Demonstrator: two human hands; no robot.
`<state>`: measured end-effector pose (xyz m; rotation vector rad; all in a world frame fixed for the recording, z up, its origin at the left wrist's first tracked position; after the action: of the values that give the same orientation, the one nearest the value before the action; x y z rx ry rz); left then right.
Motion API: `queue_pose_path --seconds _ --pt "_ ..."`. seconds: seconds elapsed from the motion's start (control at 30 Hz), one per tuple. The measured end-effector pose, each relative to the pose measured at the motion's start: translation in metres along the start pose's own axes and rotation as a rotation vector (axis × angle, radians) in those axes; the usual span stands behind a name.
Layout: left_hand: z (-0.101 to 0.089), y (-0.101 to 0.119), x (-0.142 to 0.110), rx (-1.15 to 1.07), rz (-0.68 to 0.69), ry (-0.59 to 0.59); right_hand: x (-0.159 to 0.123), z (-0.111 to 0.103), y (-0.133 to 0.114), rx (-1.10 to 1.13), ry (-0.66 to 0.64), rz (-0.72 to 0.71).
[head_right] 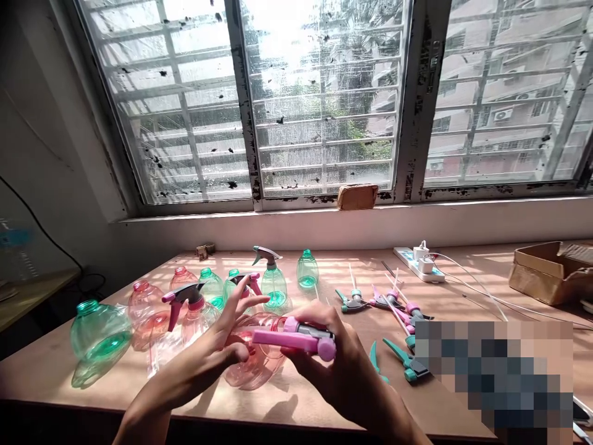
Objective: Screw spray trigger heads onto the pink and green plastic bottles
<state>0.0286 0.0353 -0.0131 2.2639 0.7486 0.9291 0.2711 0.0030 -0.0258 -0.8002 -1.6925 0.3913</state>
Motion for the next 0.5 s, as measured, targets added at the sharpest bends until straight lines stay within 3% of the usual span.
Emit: queue_pose_path --seconds 0.13,0.33,0.43,0.5 --pt "0.001 0.006 0.004 0.139 -0.011 -0.016 0.006 -0.009 -0.006 0.016 -0.164 -0.017" --pt "-0.002 0.018 0.01 0.353 0.109 -0.071 0.009 -0.009 -0.013 -0.038 -0.292 -0.094" --pt "-0.001 0.013 0.012 0.325 0.136 -0.037 0.005 -0.008 -0.008 -0.087 -0.267 -0.125" --pt "0.0 0.011 0.011 0.209 0.178 0.078 0.001 -0.011 -0.005 -0.123 -0.175 -0.153"
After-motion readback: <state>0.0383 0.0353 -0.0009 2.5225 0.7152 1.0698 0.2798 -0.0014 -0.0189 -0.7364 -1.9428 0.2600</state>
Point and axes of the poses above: each hand's wrist, its own x-axis towards the middle knuckle, its own z-axis out of the palm, y = z × x, the point moved 3 cm from there along x, towards the middle knuckle, and after that the axes turned 15 degrees about z, right-handed, at the moved point
